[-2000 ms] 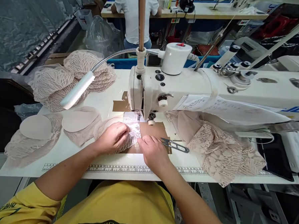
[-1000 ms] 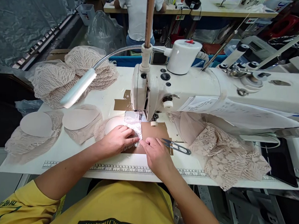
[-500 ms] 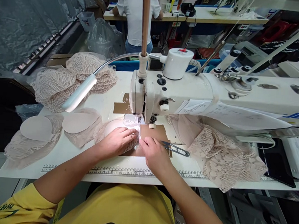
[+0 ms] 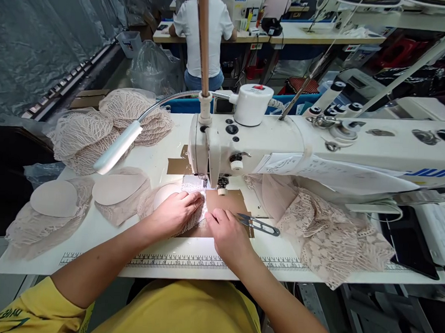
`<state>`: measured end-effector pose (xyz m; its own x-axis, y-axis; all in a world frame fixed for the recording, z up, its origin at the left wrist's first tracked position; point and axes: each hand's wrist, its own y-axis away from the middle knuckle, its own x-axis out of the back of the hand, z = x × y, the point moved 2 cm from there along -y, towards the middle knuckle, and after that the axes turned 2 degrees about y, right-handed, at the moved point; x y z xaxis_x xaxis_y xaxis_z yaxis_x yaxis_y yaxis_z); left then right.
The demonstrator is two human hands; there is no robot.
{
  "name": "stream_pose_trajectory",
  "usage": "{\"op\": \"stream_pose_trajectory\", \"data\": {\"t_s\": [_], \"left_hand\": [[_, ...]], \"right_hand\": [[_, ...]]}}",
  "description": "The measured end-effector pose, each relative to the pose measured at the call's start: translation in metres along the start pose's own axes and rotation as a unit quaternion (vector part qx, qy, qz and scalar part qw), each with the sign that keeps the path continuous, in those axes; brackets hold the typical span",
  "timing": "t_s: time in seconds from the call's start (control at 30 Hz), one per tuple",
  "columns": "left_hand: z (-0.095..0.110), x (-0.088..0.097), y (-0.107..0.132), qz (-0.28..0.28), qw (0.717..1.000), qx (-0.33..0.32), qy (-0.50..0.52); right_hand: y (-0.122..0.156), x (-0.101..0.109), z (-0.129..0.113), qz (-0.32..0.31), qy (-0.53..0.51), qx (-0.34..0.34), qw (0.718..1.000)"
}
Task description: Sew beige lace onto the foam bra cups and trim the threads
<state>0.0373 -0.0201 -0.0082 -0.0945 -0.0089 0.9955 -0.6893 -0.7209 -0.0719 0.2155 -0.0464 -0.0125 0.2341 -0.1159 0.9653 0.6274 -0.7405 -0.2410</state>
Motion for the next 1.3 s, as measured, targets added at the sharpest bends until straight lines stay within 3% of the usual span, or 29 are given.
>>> {"op": "stream_pose_trajectory", "data": {"t_s": [0.2, 0.4, 0.83, 1.03, 1.3], "left_hand": [[0.0, 0.002, 0.001, -0.001, 1.0, -0.013, -0.006], [-0.007, 0.0, 0.003, 0.032, 0.999, -0.025, 0.014], [-0.042, 0.005, -0.014, -0.012, 0.999, -0.048, 0.009], [-0.058, 0.008, -0.024, -0.006, 0.999, -0.045, 0.003], [-0.046, 0.004, -0.012, 0.038, 0.993, -0.09, 0.063]], "right_hand": [[0.0, -0.001, -0.001, 0.013, -0.003, -0.002, 1.0], [-0.004, 0.0, 0.0, 0.005, 0.001, -0.004, 1.0], [-0.043, 0.011, 0.013, -0.139, 0.001, -0.05, 0.989], [-0.05, 0.005, 0.017, -0.098, -0.001, -0.066, 0.993], [-0.047, 0.0, 0.018, -0.054, 0.023, -0.054, 0.997]]}}
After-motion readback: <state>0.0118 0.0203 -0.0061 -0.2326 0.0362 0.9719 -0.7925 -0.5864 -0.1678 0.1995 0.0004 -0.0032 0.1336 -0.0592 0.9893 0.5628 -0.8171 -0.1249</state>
